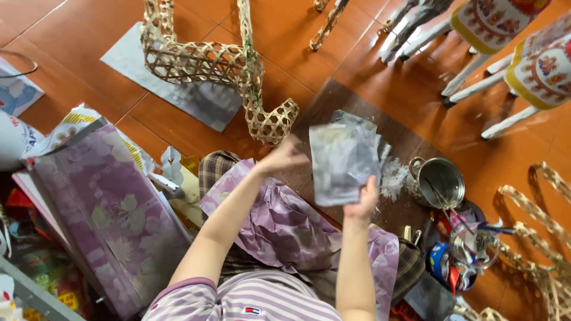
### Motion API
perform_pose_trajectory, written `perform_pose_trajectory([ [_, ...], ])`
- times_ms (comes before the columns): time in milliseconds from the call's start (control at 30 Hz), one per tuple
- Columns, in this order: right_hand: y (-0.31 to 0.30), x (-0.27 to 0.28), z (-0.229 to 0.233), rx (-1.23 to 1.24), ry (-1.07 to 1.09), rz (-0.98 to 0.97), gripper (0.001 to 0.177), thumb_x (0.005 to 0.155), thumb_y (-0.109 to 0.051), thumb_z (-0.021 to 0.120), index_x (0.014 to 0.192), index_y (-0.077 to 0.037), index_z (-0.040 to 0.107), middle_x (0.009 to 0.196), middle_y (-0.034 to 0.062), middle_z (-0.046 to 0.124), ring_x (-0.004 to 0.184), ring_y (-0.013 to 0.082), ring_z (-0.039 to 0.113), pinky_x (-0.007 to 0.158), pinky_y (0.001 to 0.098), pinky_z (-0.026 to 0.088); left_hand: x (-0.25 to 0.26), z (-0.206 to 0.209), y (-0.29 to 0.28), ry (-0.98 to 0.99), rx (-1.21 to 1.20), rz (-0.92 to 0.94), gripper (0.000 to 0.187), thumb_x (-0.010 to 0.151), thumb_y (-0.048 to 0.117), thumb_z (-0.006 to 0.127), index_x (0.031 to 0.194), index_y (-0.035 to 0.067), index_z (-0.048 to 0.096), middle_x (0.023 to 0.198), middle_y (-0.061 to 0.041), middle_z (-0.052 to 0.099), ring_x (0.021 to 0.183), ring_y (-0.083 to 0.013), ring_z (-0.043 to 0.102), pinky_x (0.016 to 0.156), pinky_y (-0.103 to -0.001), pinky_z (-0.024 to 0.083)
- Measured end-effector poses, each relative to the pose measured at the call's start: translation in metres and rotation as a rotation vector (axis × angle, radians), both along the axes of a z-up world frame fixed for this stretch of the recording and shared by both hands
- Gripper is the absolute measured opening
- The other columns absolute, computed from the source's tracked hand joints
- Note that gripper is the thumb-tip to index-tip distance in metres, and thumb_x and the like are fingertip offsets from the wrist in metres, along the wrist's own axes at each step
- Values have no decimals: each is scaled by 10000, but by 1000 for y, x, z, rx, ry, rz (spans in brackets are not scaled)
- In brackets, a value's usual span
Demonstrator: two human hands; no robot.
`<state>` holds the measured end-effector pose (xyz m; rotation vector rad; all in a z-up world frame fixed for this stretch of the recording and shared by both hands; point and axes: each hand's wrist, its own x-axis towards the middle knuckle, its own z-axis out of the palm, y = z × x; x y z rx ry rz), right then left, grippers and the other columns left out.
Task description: Covering a woven bamboo giraffe frame with pieces of paper using adhesive
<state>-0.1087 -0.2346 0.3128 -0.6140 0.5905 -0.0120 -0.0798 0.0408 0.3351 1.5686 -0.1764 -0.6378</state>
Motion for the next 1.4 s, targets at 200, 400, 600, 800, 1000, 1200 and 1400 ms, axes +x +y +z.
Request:
perform_pose_trajectory([
  [200, -16, -65, 63, -187, 25, -137, 445, 950, -405, 727, 1247, -75, 694, 1196, 150, 735, 1026, 285, 750, 931, 426, 637, 98, -156, 82, -102, 421, 948, 1013, 664, 411, 987, 1463, 116, 438, 1333, -207, 595, 1268, -383, 601, 1066, -575, 494],
  [400, -48, -86, 51, -135, -23, -30, 377, 1128, -409, 412, 1249, -92, 576, 1170, 64, 650, 970, 195, 638, 862, 383, 545, 101, -158, 72, 67, -54, 965, 759, 781, 256, 849, 1309, -78, 419, 1233, -216, 619, 1056, -271, 677, 890, -313, 571],
  [600, -39, -75, 65, -261, 159, -12, 465, 1078, -467, 456, 1274, -63, 576, 1205, 119, 626, 1012, 268, 591, 908, 454, 461, 68, -96, 37, -170, 374, 254, 387, 807, 342, 767, 776, -40, 712, 651, -74, 652, 567, -174, 530, 580, -330, 488],
  [800, -56, -70, 34, -30, -167, 45, 347, 1087, -314, 510, 1275, -61, 656, 1261, 70, 699, 1043, 208, 665, 912, 339, 499, 89, -16, 8, -428, 362, -447, 334, 939, 384, 629, 1047, 91, 748, 982, -36, 751, 851, -169, 694, 862, -336, 571],
  [1000, -88, -80, 35, -46, -313, 27, 356, 1093, -257, 493, 1275, 0, 657, 1261, 131, 703, 1043, 241, 681, 913, 349, 501, 237, -79, 36, -499, 551, 509, 462, 901, 346, 658, 1244, 37, 665, 1116, -124, 742, 967, -279, 707, 852, -370, 554],
  [1200, -120, -85, 44, -156, -132, -63, 382, 1046, -294, 532, 1295, -30, 649, 1140, 90, 735, 846, 187, 710, 715, 280, 547, 318, -133, 40, -340, 670, 674, 691, 988, 250, 549, 1493, -134, 276, 1431, -333, 481, 1286, -452, 519, 1083, -465, 430],
  [1400, -164, -72, -27, -18, -92, 38, 445, 1075, -310, 440, 1397, -29, 566, 1369, 99, 628, 1185, 233, 596, 1037, 361, 420, 316, -96, 41, -142, 388, 773, 879, 970, 201, 583, 1591, -56, 16, 1534, -330, 385, 1284, -415, 558, 1030, -387, 496],
])
